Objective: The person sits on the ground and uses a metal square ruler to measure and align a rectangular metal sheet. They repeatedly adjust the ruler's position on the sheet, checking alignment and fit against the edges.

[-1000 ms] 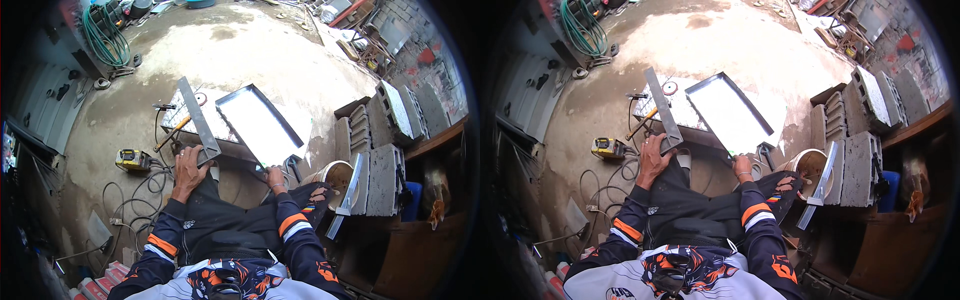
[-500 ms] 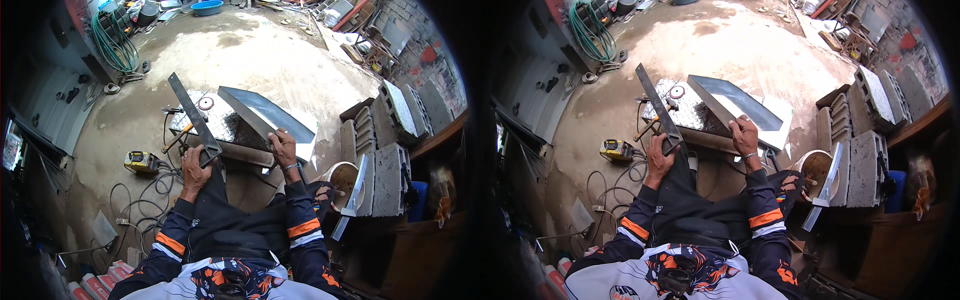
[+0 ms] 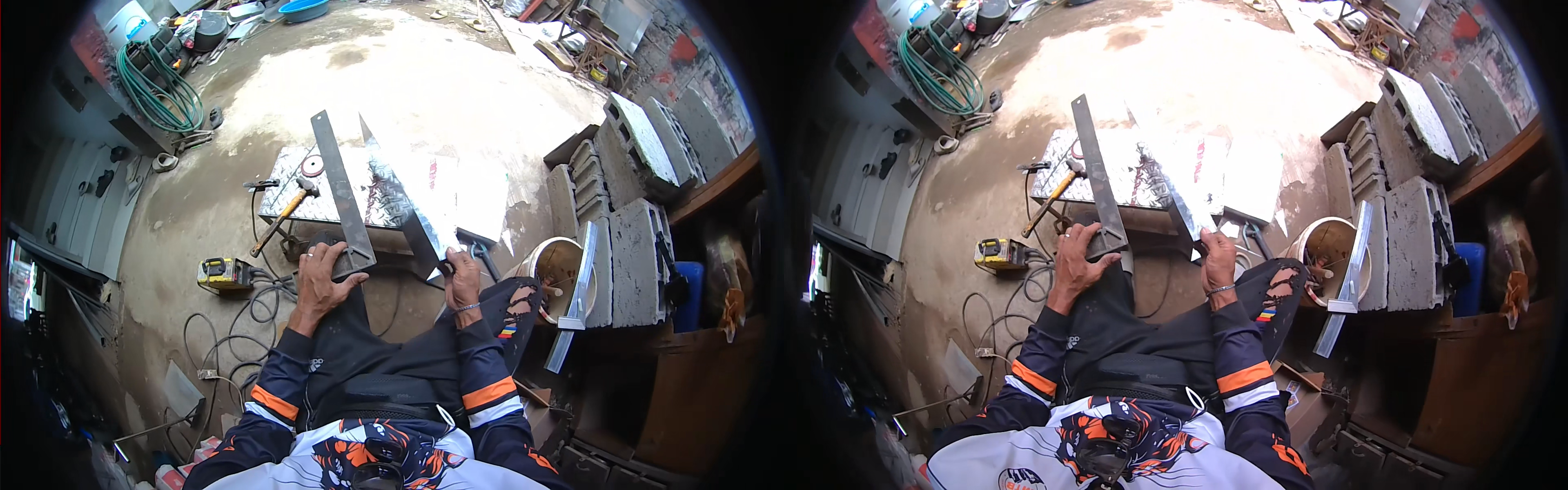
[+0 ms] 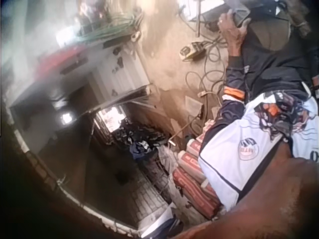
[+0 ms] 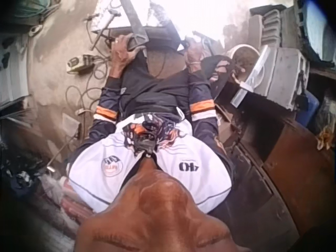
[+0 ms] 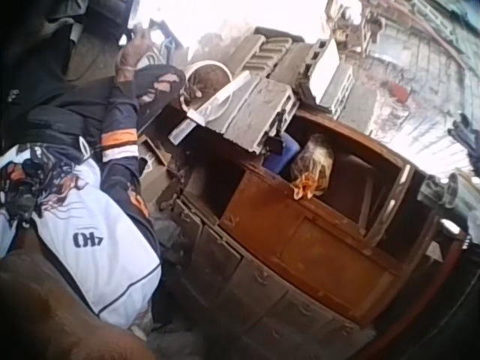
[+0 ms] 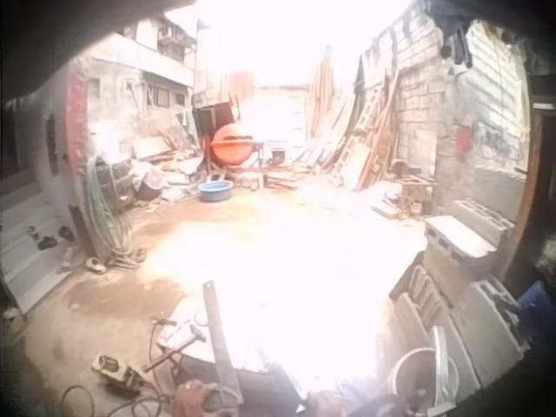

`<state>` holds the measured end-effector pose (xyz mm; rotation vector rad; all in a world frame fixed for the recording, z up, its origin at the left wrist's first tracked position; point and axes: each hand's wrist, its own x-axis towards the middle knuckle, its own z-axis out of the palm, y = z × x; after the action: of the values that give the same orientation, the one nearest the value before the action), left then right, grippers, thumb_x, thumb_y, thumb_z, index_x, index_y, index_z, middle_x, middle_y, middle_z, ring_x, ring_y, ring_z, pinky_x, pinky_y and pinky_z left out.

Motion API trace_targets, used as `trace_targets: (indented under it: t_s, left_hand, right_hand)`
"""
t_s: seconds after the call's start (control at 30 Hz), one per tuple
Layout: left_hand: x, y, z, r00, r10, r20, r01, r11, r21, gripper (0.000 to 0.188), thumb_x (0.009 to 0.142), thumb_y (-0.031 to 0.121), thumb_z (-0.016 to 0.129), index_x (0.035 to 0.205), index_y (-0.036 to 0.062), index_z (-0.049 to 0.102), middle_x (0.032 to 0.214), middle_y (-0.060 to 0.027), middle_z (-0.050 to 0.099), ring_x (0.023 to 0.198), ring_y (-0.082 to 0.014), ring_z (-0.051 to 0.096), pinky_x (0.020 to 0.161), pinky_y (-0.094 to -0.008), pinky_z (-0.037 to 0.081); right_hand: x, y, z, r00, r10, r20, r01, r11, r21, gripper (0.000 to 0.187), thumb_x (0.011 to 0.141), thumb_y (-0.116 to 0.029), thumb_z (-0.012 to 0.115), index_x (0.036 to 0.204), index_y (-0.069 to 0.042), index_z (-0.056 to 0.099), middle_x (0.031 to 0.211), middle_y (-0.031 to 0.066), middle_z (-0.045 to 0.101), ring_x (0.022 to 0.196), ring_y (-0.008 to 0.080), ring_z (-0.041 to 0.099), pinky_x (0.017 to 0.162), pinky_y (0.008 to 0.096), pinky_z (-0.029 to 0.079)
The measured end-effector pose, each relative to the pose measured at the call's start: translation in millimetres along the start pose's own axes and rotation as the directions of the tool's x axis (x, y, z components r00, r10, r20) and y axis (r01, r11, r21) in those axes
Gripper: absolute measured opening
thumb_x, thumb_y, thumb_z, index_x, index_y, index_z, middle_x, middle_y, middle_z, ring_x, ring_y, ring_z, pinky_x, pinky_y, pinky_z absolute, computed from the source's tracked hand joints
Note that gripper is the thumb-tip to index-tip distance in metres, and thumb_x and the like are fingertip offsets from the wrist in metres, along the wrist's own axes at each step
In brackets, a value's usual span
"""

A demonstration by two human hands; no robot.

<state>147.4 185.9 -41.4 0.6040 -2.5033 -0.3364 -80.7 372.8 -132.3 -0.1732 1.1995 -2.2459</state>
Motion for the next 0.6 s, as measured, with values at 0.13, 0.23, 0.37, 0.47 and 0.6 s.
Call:
trace_targets:
  t_s: [0.13, 0.23, 0.37, 0.47, 0.6]
  left_hand:
    - [0.6, 10.6, 4.4, 0.991, 0.088, 0.103, -0.092, 0.995, 0.030, 0.069, 0.080, 0.064, 0.078, 0.126, 0.0141, 0.066, 0.098, -0.0078, 0.060, 0.091, -0.0293, 0.059, 0.084, -0.0427, 0.044]
    - [9.3, 28.7, 6.5, 0.982, 0.121, 0.145, -0.122, 0.992, 0.002, 0.070, 0.081, 0.066, 0.077, 0.127, 0.0143, 0.066, 0.097, -0.0067, 0.061, 0.090, -0.0280, 0.059, 0.083, -0.0407, 0.045]
    - [13.8, 34.6, 10.7, 0.977, 0.156, 0.145, -0.149, 0.987, -0.057, 0.075, 0.080, 0.062, 0.079, 0.136, 0.0150, 0.063, 0.097, -0.0059, 0.062, 0.089, -0.0266, 0.060, 0.081, -0.0401, 0.045]
    - [21.7, 45.1, 6.2, 0.972, 0.137, 0.189, -0.125, 0.989, -0.075, 0.080, 0.080, 0.060, 0.080, 0.145, 0.0167, 0.059, 0.095, -0.0062, 0.060, 0.087, -0.0267, 0.060, 0.081, -0.0401, 0.045]
    - [22.5, 45.1, 14.1, 0.958, 0.195, 0.210, -0.194, 0.981, -0.025, 0.081, 0.081, 0.059, 0.079, 0.149, 0.0205, 0.057, 0.093, -0.0064, 0.058, 0.086, -0.0262, 0.059, 0.080, -0.0403, 0.045]
  right_hand:
    - [0.5, -8.6, -1.7, 0.996, 0.056, 0.069, -0.051, 0.996, -0.076, 0.018, 0.101, -0.016, 0.070, 0.097, 0.001, 0.075, 0.092, 0.0035, 0.074, 0.079, 0.0100, 0.066, 0.073, 0.0265, 0.051]
    - [1.8, -4.4, -5.3, 0.995, 0.060, 0.074, -0.053, 0.995, -0.086, 0.018, 0.101, -0.016, 0.070, 0.097, 0.001, 0.074, 0.090, 0.0011, 0.072, 0.078, 0.0084, 0.063, 0.071, 0.0252, 0.048]
    - [2.2, -0.1, -1.5, 0.994, 0.084, 0.075, -0.075, 0.991, -0.109, 0.017, 0.101, -0.017, 0.069, 0.098, -0.001, 0.075, 0.090, -0.0003, 0.070, 0.077, 0.0070, 0.060, 0.072, 0.0244, 0.046]
    - [-1.5, -2.4, 2.8, 0.989, 0.122, 0.078, -0.114, 0.988, -0.103, 0.017, 0.102, -0.017, 0.068, 0.102, -0.001, 0.075, 0.093, -0.0003, 0.071, 0.082, 0.0072, 0.061, 0.074, 0.0245, 0.046]
    - [-5.2, -2.4, 3.9, 0.984, 0.146, 0.105, -0.134, 0.984, -0.117, 0.020, 0.103, -0.017, 0.066, 0.109, 0.000, 0.074, 0.097, 0.0001, 0.072, 0.088, 0.0088, 0.063, 0.078, 0.0258, 0.049]
